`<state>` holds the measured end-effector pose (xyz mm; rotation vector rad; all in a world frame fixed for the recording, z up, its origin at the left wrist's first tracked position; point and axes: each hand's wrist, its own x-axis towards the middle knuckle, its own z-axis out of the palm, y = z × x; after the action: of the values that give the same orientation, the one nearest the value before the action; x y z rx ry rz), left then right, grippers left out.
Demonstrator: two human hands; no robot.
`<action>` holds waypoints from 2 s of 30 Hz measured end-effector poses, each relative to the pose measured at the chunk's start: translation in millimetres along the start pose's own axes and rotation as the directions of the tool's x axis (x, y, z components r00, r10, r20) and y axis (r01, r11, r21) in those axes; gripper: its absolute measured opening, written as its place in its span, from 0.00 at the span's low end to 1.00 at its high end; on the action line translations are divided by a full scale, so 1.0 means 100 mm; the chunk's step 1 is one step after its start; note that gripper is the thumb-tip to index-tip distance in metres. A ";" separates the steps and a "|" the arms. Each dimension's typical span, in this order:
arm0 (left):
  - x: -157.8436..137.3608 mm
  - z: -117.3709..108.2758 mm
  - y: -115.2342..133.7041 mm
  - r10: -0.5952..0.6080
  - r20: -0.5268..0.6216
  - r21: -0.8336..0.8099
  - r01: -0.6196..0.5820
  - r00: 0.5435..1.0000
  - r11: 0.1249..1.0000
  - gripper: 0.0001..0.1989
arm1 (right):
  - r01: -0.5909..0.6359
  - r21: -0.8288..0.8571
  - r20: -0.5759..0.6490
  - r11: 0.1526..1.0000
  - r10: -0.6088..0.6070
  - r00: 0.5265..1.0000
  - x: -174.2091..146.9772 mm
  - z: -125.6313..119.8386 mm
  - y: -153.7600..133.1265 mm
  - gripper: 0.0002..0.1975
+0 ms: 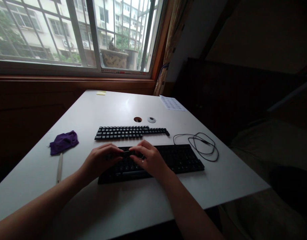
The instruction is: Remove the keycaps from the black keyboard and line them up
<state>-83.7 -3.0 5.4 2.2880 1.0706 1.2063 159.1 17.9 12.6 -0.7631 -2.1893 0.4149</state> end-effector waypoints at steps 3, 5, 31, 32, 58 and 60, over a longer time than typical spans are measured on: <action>0.00 0.02 0.00 0.008 -0.003 0.006 -0.008 1.000 1.000 0.07 | 0.016 -0.011 -0.001 1.000 -0.016 1.000 0.00 0.01 -0.01 0.09; 0.01 0.04 0.00 0.007 0.004 0.007 -0.007 1.000 1.000 0.06 | 0.022 -0.034 0.018 0.999 -0.022 1.000 0.00 0.00 -0.01 0.09; -0.01 0.06 -0.20 0.080 0.133 0.224 -0.109 0.988 0.968 0.07 | -0.337 -0.480 0.117 0.810 0.440 0.890 0.17 -0.45 1.06 0.08; -0.01 0.06 -0.21 0.081 0.137 0.223 -0.110 0.987 0.969 0.07 | -0.338 -0.474 0.104 0.813 0.433 0.895 0.15 -0.45 1.06 0.09; 0.01 0.05 -0.14 0.064 0.140 0.224 -0.095 0.988 0.970 0.07 | -0.123 -0.460 0.205 0.879 0.240 0.949 0.01 -0.42 0.78 0.20; 0.01 0.05 -0.14 0.062 0.143 0.231 -0.094 0.988 0.968 0.07 | -0.141 -0.471 0.192 0.871 0.257 0.947 0.01 -0.40 0.79 0.18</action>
<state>-86.0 6.7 -5.1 2.5736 1.1372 0.9799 219.5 81.5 -0.4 -1.2604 -2.4902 0.0973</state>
